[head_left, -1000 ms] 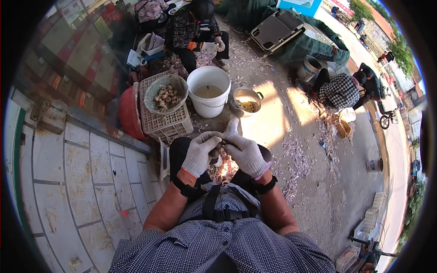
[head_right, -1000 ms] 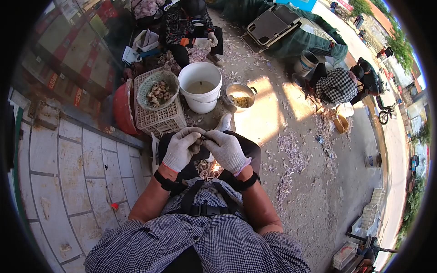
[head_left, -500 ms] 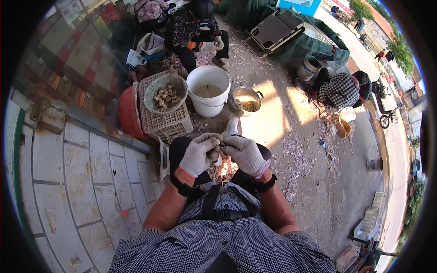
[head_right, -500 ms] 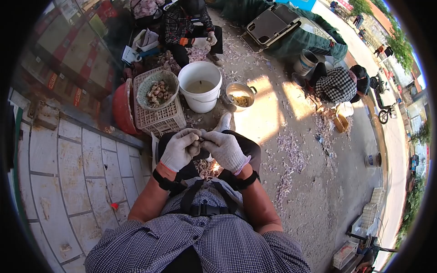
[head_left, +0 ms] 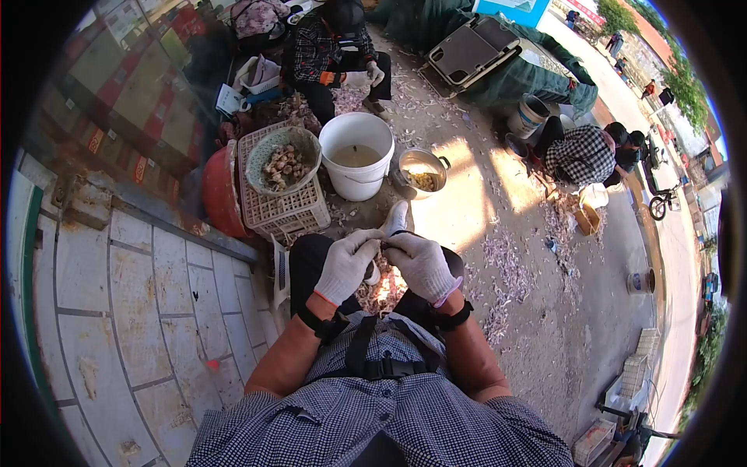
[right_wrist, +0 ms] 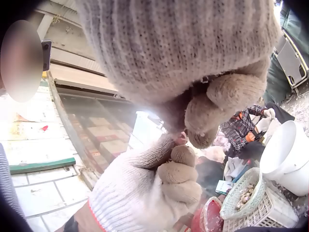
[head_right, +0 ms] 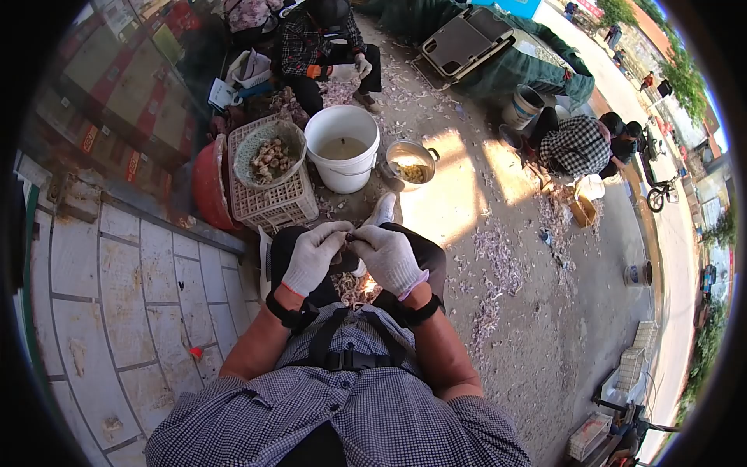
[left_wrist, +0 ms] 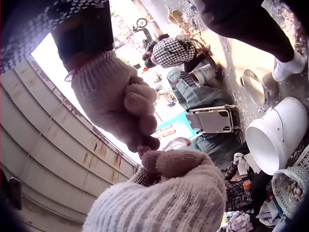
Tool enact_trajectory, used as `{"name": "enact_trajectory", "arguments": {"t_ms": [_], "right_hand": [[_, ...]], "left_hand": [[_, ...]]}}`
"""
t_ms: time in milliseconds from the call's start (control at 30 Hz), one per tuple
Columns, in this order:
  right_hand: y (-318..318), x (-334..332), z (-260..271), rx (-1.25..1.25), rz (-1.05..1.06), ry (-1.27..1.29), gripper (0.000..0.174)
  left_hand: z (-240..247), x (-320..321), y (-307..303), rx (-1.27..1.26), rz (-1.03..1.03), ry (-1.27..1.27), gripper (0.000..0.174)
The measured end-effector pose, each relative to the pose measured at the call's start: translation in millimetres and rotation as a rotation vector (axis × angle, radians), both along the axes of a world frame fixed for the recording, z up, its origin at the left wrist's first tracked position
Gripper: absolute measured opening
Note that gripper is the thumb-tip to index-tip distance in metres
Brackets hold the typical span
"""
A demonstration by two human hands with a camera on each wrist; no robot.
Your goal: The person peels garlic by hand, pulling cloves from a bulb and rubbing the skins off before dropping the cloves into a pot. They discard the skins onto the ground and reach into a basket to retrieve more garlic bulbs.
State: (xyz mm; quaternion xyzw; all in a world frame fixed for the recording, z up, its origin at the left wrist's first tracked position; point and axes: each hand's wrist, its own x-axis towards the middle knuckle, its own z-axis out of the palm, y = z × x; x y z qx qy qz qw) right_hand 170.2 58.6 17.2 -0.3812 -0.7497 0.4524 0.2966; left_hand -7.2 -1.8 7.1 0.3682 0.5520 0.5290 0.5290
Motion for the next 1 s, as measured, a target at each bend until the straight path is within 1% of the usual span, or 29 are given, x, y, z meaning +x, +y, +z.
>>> {"name": "enact_trajectory", "arguments": {"t_ms": [67, 100, 167, 200, 267, 300, 333, 367, 400, 433, 500, 567, 700, 767, 800, 867, 1000], "right_hand": [[0, -1, -2, -0.004, 0.009, 0.008, 0.02], [-1, -2, -2, -0.007, 0.017, 0.015, 0.02], [-2, -2, 3, 0.008, 0.024, -0.004, 0.02], [-2, -2, 6, 0.022, 0.032, -0.023, 0.019], [-1, -3, 2, 0.055, 0.001, -0.042, 0.019], [0, -4, 1, 0.089, -0.029, -0.061, 0.019], [0, -3, 1, 0.089, -0.029, -0.061, 0.019], [1, -3, 2, 0.033, -0.031, -0.048, 0.019], [1, -3, 3, -0.024, -0.03, -0.035, 0.019], [1, -5, 5, -0.026, -0.028, -0.034, 0.019], [1, -5, 9, 0.034, -0.006, -0.011, 0.02], [2, -4, 7, 0.01, -0.017, -0.017, 0.021], [2, -2, 10, -0.025, -0.021, -0.043, 0.023], [2, -1, 7, -0.031, -0.029, -0.043, 0.023], [3, -1, 6, -0.035, -0.038, -0.043, 0.024], [3, -1, 7, -0.047, -0.032, -0.037, 0.024], [2, -1, 6, -0.11, -0.028, -0.01, 0.024]], "left_hand": [[0, 2, -1, 0.068, -0.043, 0.171, 0.022], [-1, 2, -1, 0.068, -0.043, 0.171, 0.022], [-6, 0, 0, 0.027, -0.046, 0.062, 0.019], [-8, -1, 0, 0.027, -0.046, 0.061, 0.019], [-14, -1, 0, -0.049, 0.022, -0.297, 0.011], [-17, -2, 1, -0.049, 0.022, -0.297, 0.011], [-19, -4, 2, -0.048, 0.043, -0.391, 0.011], [-20, -5, 3, -0.046, 0.065, -0.486, 0.011], [-19, -5, 3, -0.046, 0.069, -0.486, 0.011], [-16, -3, 2, -0.052, 0.072, -0.444, 0.011], [-15, -1, 3, -0.057, 0.067, -0.402, 0.012], [-20, -4, 5, -0.047, 0.06, -0.528, 0.012], [-20, -5, 3, -0.074, 0.051, -0.52, 0.017], [-14, -3, 1, -0.041, -0.027, -0.264, 0.022], [-14, -1, 1, -0.041, -0.027, -0.263, 0.022], [-15, 3, 2, 0.1, -0.057, -0.007, 0.025], [-15, 3, 2, 0.076, -0.049, 0.017, 0.024]]}}
